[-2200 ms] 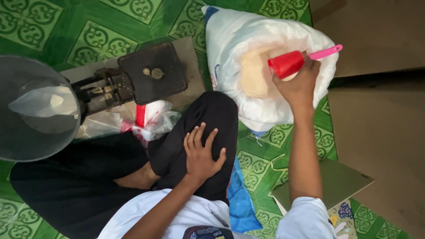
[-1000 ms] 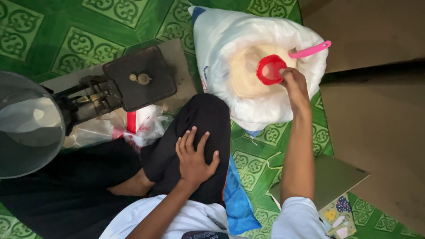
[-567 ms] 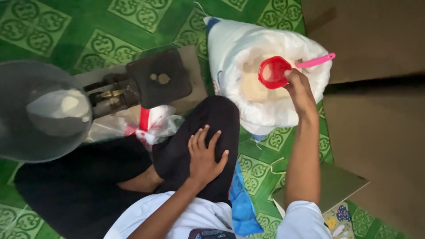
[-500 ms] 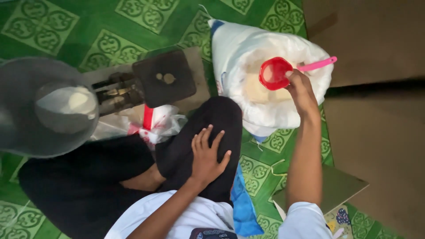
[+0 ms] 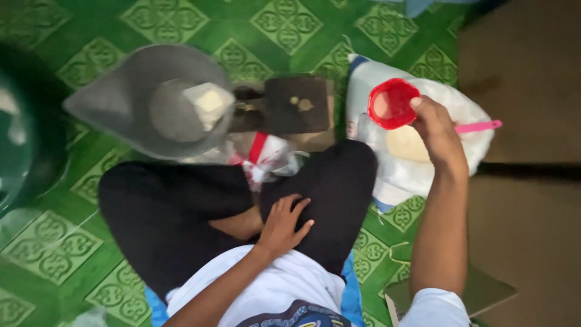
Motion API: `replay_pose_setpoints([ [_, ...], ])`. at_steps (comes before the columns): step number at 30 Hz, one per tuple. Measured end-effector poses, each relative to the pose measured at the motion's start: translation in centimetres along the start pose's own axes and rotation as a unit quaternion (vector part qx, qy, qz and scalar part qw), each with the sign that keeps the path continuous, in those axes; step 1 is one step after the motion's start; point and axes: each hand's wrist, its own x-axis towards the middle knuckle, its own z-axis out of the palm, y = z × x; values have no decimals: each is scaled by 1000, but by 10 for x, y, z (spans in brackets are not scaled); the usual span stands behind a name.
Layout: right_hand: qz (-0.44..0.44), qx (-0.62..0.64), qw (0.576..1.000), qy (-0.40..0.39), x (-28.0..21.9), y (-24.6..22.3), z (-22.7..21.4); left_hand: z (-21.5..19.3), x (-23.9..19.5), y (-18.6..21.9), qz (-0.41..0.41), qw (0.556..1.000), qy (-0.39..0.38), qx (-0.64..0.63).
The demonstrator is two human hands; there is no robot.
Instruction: The person scoops white powder from a large sack using a red scoop and pours it into a plastic bag held in a metal funnel. They then tie the filled bag and place it into a green bucket. The person repeats this process multiple times.
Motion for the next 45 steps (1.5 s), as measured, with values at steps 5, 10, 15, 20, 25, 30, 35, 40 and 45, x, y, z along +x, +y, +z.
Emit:
replay_pose_setpoints([
  [5,-13,-45,999,-7,1,-69,60,13,-32,-26,-62,998,23,-17],
  [10,-23,-172,985,-3,6,-117,118,18,-55,-30,-115,990,70,-44],
  [15,-135,-184,974,-10,23,-132,168,30,-58,-34,-172,984,21,-37],
  [20,-157,-223,962,-11,34,-143,200,48,-60,-45,-188,981,13,-44],
  [25,-169,-262,950,-16,33,-159,222,33,-58,-41,-210,974,-19,-77],
  [30,-226,-255,940,-26,33,-158,232,24,-57,-38,-207,975,-11,-82],
  [35,-275,-281,919,-34,32,-160,238,22,-57,-40,-213,972,-25,-97],
  [40,-307,-289,906,-32,32,-158,242,26,-57,-42,-190,978,-2,-89],
  [45,-342,-302,889,-27,29,-163,248,18,-56,-41,-202,973,-41,-100],
])
